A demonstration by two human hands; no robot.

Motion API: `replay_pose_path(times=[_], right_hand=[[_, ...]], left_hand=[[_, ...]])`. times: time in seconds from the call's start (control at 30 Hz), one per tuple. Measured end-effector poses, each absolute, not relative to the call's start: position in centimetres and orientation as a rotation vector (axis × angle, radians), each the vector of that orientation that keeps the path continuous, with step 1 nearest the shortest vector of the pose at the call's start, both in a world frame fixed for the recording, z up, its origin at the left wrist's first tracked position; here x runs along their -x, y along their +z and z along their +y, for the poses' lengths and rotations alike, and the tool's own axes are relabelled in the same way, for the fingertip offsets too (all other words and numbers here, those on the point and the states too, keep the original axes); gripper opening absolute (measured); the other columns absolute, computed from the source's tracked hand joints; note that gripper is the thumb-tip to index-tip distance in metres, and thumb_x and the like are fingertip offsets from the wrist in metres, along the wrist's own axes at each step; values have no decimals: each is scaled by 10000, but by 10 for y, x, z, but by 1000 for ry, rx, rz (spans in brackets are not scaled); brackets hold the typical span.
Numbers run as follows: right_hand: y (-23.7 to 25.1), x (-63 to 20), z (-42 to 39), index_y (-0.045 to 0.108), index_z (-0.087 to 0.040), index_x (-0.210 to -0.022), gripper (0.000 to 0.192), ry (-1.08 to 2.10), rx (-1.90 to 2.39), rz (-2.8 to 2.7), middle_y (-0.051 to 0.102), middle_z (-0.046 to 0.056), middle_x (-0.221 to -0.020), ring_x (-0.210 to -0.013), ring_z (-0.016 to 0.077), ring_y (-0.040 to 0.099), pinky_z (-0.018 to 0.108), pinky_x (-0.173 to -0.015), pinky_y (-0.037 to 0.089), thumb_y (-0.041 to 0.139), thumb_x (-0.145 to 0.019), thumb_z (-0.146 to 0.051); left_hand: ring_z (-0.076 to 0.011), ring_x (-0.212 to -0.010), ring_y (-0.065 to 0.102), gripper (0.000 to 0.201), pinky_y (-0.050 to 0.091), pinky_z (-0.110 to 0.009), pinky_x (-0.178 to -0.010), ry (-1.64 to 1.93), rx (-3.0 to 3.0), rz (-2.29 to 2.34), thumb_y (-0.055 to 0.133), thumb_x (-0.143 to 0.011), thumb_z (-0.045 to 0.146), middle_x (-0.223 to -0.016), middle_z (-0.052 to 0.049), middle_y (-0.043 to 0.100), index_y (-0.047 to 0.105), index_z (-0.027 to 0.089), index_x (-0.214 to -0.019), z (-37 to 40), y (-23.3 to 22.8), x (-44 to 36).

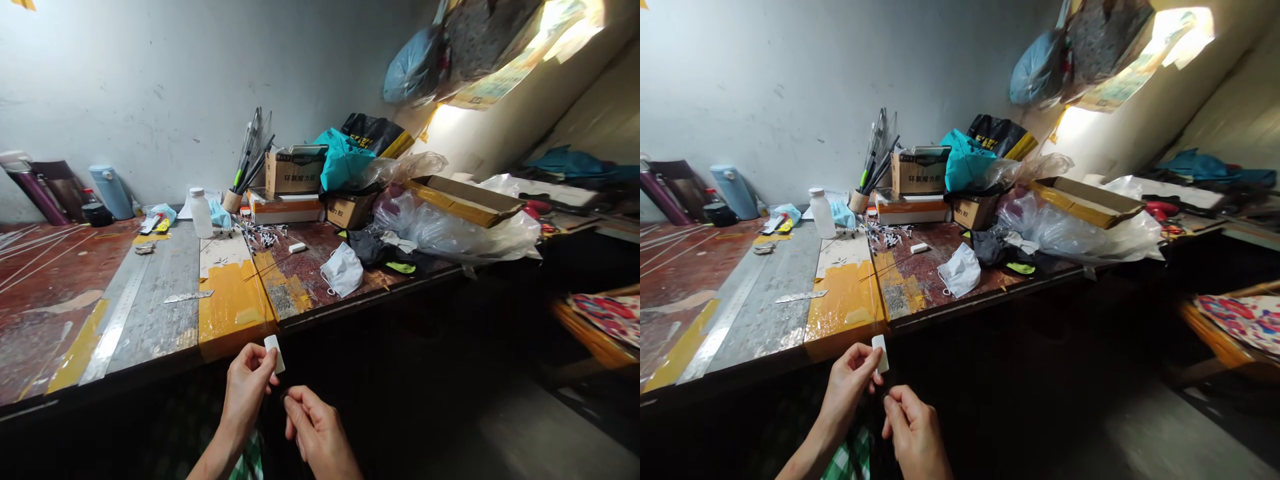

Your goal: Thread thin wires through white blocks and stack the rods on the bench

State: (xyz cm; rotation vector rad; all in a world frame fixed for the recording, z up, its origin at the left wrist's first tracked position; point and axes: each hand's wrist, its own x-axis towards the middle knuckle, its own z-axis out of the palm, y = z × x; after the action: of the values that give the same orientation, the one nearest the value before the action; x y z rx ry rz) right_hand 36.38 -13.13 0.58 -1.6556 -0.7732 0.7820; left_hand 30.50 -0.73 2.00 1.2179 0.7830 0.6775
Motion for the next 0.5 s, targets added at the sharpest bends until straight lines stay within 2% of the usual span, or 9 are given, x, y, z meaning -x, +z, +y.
replay_pose_path(times=[0.07, 0.17, 0.3, 0.5], right_hand=[[8, -365, -132, 590, -155, -864, 423, 853, 1634, -779, 500, -35, -551, -398, 61, 341, 183, -388, 244, 411, -914, -535], [9, -365, -131, 596, -155, -941, 416, 845, 1647, -789, 521, -34, -566, -399, 65, 347, 190, -398, 249, 426, -907, -533], [5, -364, -133, 615, -169, -876, 390, 683, 1705, -853, 464, -48, -536, -499, 95, 414, 202, -496, 318, 450, -905, -521], [-6, -362, -159, 599, -193, -845, 488, 789, 1689, -899, 438, -58, -477, -464, 101, 389, 213, -513, 331, 408, -874, -641]], left_hand=[[-98, -416, 500, 417, 362, -168, -400, 669, -1219, 768, 717, -691, 536, -506, 13, 571, 559, 150, -688, -7, 17, -305], [-97, -427, 502, 400, 365, -169, -409, 670, -1199, 750, 720, -702, 518, -524, 14, 574, 570, 147, -710, -7, 16, -305], [-119, -523, 540, 382, 414, -184, -473, 709, -1166, 702, 739, -692, 496, -583, 5, 583, 597, 141, -700, -10, 21, -305], [-154, -645, 574, 369, 462, -218, -591, 768, -1141, 659, 724, -718, 494, -686, -35, 652, 639, 139, -776, -12, 35, -299]])
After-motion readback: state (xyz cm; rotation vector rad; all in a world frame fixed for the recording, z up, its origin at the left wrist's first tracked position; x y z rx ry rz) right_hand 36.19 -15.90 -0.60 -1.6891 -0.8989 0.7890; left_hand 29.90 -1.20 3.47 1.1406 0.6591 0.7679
